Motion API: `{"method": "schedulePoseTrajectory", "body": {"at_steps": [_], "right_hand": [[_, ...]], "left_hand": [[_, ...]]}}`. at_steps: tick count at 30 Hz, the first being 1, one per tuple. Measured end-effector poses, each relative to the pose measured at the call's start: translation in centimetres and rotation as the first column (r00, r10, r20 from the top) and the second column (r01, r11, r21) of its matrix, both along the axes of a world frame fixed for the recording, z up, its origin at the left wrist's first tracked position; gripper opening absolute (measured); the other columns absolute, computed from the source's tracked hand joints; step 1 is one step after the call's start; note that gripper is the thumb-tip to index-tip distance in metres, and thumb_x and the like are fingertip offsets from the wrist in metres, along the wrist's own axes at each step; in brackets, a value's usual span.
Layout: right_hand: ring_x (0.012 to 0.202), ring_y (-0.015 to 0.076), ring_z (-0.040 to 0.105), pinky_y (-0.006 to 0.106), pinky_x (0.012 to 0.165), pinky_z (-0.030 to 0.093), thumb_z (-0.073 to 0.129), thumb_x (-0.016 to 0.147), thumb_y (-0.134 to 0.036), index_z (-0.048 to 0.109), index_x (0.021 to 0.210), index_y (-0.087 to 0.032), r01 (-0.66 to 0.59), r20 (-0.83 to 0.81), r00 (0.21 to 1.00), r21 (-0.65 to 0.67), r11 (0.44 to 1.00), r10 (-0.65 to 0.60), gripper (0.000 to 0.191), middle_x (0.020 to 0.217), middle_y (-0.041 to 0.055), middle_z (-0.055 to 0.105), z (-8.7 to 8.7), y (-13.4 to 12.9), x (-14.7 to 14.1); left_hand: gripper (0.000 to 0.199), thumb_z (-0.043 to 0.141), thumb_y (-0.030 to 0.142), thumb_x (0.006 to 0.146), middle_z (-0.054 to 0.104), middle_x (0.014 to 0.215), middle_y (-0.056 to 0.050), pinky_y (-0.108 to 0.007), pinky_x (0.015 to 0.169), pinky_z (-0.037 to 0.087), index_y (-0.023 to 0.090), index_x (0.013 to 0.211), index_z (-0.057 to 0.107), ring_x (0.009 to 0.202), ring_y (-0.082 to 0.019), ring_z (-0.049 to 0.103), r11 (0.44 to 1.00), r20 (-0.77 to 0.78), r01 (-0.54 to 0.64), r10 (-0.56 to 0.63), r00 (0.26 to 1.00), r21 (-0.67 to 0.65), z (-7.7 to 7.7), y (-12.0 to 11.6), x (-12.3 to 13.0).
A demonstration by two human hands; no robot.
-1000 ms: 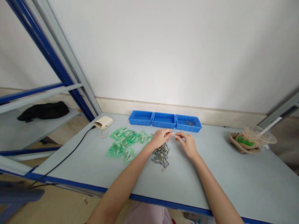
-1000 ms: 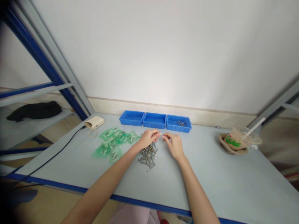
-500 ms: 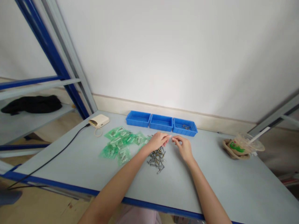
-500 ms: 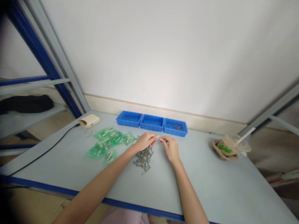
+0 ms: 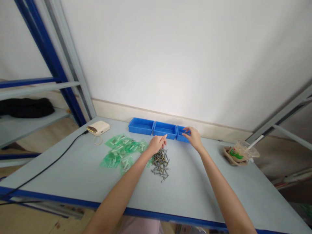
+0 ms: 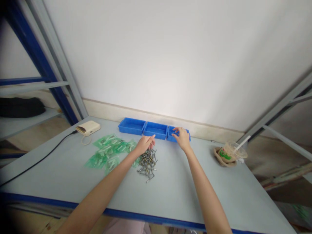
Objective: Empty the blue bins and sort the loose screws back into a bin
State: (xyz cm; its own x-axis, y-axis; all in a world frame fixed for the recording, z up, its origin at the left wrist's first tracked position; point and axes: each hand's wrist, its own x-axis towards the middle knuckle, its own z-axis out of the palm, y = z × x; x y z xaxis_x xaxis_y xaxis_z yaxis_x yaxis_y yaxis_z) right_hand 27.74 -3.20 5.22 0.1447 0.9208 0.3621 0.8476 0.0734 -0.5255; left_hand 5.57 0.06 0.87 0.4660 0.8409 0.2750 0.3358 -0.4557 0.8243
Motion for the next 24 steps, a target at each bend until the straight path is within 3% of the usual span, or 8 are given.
{"method": "schedulePoseTrajectory", "body": {"at_steps": [1, 3, 4, 5, 6, 11, 17, 24], "right_hand": [[0.08, 0.0179, 0.054, 0.031, 0.074, 0.041, 0.063, 0.074, -0.036, 0.063, 0.096, -0.019, -0.216, -0.043, 0.976, -0.082, 0.973, 0.213, 0.028, 0.091, 0.0052, 0.062, -0.1, -0.9, -0.7], [0.075, 0.0147, 0.053, 0.027, 0.07, 0.042, 0.067, 0.072, -0.037, 0.065, 0.09, -0.021, -0.595, -0.161, 0.804, -0.239, 0.767, 0.573, 0.025, 0.087, 0.0021, 0.061, -0.6, -2.9, -2.5], [0.077, 0.0145, 0.053, 0.026, 0.07, 0.042, 0.068, 0.07, -0.037, 0.066, 0.088, -0.021, -0.683, -0.196, 0.729, -0.266, 0.68, 0.656, 0.024, 0.086, 0.0013, 0.06, -1.0, -3.8, -3.4], [0.078, 0.0142, 0.052, 0.025, 0.07, 0.042, 0.07, 0.07, -0.036, 0.066, 0.086, -0.021, -0.718, -0.214, 0.694, -0.269, 0.641, 0.687, 0.022, 0.086, 0.001, 0.059, -1.6, -4.6, -4.2], [0.079, 0.014, 0.052, 0.025, 0.071, 0.042, 0.071, 0.069, -0.034, 0.067, 0.084, -0.021, -0.723, -0.222, 0.689, -0.268, 0.636, 0.69, 0.02, 0.086, 0.001, 0.058, -2.1, -5.3, -5.0], [0.075, 0.0129, 0.051, 0.024, 0.069, 0.04, 0.069, 0.072, -0.027, 0.065, 0.074, -0.02, -0.652, -0.229, 0.758, -0.228, 0.723, 0.611, 0.008, 0.082, 0.0005, 0.056, -4.6, -6.0, -6.3], [0.066, 0.0117, 0.049, 0.023, 0.062, 0.038, 0.068, 0.073, -0.023, 0.061, 0.084, -0.019, -0.549, -0.201, 0.834, -0.205, 0.81, 0.514, 0.014, 0.077, -0.0014, 0.058, -5.1, -5.7, -5.7], [0.093, 0.0187, 0.048, 0.032, 0.083, 0.039, 0.065, 0.077, -0.03, 0.066, 0.085, -0.023, -0.491, 0.064, 0.867, -0.06, 0.869, 0.494, 0.011, 0.094, 0.0042, 0.056, -5.7, -5.4, -5.8]], "left_hand": [[0.061, 0.023, 0.053, 0.089, 0.056, 0.045, 0.0, -0.022, 0.052, 0.038, 0.014, 0.058, 0.058, 0.041, -0.01, 0.05, 1.0, 0.006, -0.005, 0.005, 1.0, 0.003, 0.0, 0.1, -0.1], [0.061, 0.024, 0.053, 0.09, 0.056, 0.045, 0.0, -0.022, 0.052, 0.038, 0.014, 0.056, 0.057, 0.042, -0.01, 0.05, 1.0, 0.007, -0.012, 0.012, 1.0, 0.02, 0.0, 0.2, -0.1], [0.06, 0.024, 0.052, 0.09, 0.055, 0.045, 0.0, -0.022, 0.053, 0.038, 0.015, 0.055, 0.056, 0.042, -0.01, 0.049, 0.999, 0.001, -0.013, 0.013, 1.0, 0.032, 0.0, 0.3, -0.1], [0.06, 0.024, 0.052, 0.09, 0.054, 0.044, 0.0, -0.022, 0.053, 0.038, 0.015, 0.053, 0.054, 0.042, -0.01, 0.049, 0.999, -0.008, -0.013, 0.013, 1.0, 0.045, 0.0, 0.3, -0.1], [0.06, 0.025, 0.051, 0.09, 0.053, 0.043, 0.0, -0.022, 0.054, 0.037, 0.015, 0.051, 0.053, 0.043, -0.01, 0.049, 0.998, -0.019, -0.01, 0.011, 1.0, 0.057, 0.0, 0.2, -0.1], [0.059, 0.025, 0.048, 0.092, 0.052, 0.044, 0.001, -0.022, 0.056, 0.037, 0.015, 0.05, 0.051, 0.045, -0.01, 0.048, 0.995, -0.058, 0.012, -0.006, 0.998, 0.101, 0.1, -0.1, -0.1], [0.058, 0.026, 0.046, 0.092, 0.052, 0.045, 0.001, -0.022, 0.057, 0.035, 0.015, 0.051, 0.052, 0.047, -0.01, 0.047, 0.991, -0.112, 0.021, -0.007, 0.994, 0.129, 0.1, -0.2, 0.0], [0.054, 0.029, 0.043, 0.092, 0.051, 0.044, 0.001, -0.022, 0.057, 0.034, 0.016, 0.051, 0.05, 0.048, -0.01, 0.046, 0.987, -0.168, 0.053, -0.028, 0.985, 0.151, 0.2, -0.6, 0.2]]}}
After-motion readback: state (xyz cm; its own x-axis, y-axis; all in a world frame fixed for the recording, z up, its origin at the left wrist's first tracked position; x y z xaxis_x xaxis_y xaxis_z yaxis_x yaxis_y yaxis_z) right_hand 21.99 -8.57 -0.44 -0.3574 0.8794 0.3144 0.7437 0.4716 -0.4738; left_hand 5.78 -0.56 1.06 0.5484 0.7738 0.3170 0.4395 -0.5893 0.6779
